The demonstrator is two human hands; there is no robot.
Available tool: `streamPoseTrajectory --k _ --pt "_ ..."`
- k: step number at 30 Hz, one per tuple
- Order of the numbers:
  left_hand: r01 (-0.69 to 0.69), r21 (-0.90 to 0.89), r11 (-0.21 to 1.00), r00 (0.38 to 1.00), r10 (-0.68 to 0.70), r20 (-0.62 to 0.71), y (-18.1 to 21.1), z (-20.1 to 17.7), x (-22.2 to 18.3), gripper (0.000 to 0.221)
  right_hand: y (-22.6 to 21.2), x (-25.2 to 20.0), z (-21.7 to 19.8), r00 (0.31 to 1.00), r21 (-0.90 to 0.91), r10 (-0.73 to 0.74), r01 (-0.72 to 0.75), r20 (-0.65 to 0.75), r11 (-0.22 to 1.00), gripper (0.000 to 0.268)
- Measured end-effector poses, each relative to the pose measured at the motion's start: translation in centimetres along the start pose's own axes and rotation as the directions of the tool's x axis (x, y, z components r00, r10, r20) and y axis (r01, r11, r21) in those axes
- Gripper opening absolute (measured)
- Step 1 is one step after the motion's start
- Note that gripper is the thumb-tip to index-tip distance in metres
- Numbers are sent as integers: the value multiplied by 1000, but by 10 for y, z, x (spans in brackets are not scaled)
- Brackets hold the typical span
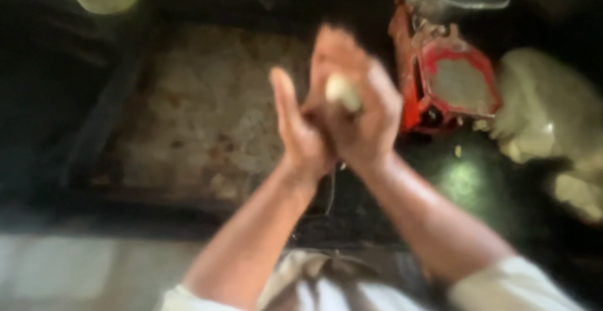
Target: The person shapes small portions of dough into spheres and arranges them on baking trays.
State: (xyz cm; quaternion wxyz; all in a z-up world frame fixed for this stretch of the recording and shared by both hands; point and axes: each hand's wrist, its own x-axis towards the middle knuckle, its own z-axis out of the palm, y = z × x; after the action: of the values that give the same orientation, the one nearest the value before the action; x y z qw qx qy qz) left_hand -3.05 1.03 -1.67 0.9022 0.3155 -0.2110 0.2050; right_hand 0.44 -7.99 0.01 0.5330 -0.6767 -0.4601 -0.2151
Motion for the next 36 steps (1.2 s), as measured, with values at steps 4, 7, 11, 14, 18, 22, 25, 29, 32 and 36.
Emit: streamPoseTrajectory --k 4,7,11,14,18,22,25,29,32,36 --pt "-93 -261 961 989 58 -139 24 -17 12 102 -24 -1 9 973 -17 -218 220 77 975 53" --pt "-168 -166 972 941 108 -320 41 -23 12 99 -13 -7 -5 947 -38 -213 228 241 973 53" --pt "-125 241 962 897 213 -387 34 -87 2 93 6 -4 -24 949 337 64 -172 308 926 51" --pt "282 671 686 839 163 -519 39 -103 -14 85 75 -36 7 977 -59 38 -26 211 998 47" --pt "338 905 258 892 220 -395 -3 -180 -47 69 114 -84 14 916 -376 -6 170 401 911 49" --pt "416 895 -161 908 18 -418 -12 -188 -63 56 111 -116 -41 871 -467 295 -87 393 880 43" --pt "296 925 -239 946 -61 -319 -29 -195 -65 57 140 -162 -96 823 -480 466 -281 325 831 34" --pt "233 910 -342 905 -267 -332 -28 -153 -46 67 154 -210 -154 744 -541 619 -422 251 727 25" --pt "69 912 -404 951 -250 -183 -48 -162 -41 78 149 -220 -170 532 -598 842 -646 95 475 27" --pt "58 892 -449 958 -225 -176 -59 -168 -36 77 165 -248 -177 804 -444 581 -476 131 759 21"
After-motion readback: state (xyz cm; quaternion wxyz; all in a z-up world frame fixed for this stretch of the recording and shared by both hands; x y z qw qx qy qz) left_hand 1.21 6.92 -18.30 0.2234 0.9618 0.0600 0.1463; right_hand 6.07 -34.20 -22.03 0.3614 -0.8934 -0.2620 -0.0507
